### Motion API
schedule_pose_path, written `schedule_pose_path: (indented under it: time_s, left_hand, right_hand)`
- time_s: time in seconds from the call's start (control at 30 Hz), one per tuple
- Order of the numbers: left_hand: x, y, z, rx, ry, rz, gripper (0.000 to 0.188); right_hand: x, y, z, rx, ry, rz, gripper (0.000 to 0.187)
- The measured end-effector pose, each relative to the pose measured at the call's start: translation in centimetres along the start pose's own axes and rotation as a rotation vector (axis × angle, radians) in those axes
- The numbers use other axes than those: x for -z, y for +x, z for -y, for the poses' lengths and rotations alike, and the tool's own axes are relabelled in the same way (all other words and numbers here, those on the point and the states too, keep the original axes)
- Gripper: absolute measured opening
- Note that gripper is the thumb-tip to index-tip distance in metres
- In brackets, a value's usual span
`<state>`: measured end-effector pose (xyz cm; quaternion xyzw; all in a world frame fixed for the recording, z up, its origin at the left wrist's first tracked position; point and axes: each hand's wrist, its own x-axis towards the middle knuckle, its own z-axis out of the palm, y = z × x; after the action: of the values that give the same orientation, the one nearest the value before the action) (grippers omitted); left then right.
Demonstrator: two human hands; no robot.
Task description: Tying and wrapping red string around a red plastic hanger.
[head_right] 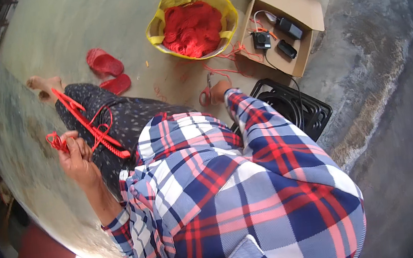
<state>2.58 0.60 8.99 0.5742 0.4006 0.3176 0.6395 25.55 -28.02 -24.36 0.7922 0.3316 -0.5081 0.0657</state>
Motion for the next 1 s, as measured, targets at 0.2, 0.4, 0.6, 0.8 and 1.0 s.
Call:
schedule_pose_path:
  time_s: [0.2,0.4,0.6,0.8,1.0]
  left_hand:
    - [0.9,-0.3,0.4,0.035,0.064,0.0,0.018]
    - [0.6,-0.6,0.1,0.019,0.089,0.006,0.017]
    - [0.5,-0.6,-0.3,0.023,0.096,0.026,0.017]
    - [0.7,-0.7,-0.2,0.022,0.108,0.046,0.017]
    - [0.7,-0.7,0.2,0.039,0.085,0.044,0.018]
  right_hand:
    - [-3.2,0.8,1.9,-0.366,0.451,-0.147,0.035]
    - [-2.5,0.2,3.0,-0.311,0.418,-0.165,0.039]
    - [-2.5,-0.4,3.9,-0.335,0.43,-0.163,0.04]
    - [-1.9,-1.5,3.8,-0.428,0.681,-0.224,0.038]
    - [-3.0,-1.6,3.2,-0.373,0.604,-0.337,0.046]
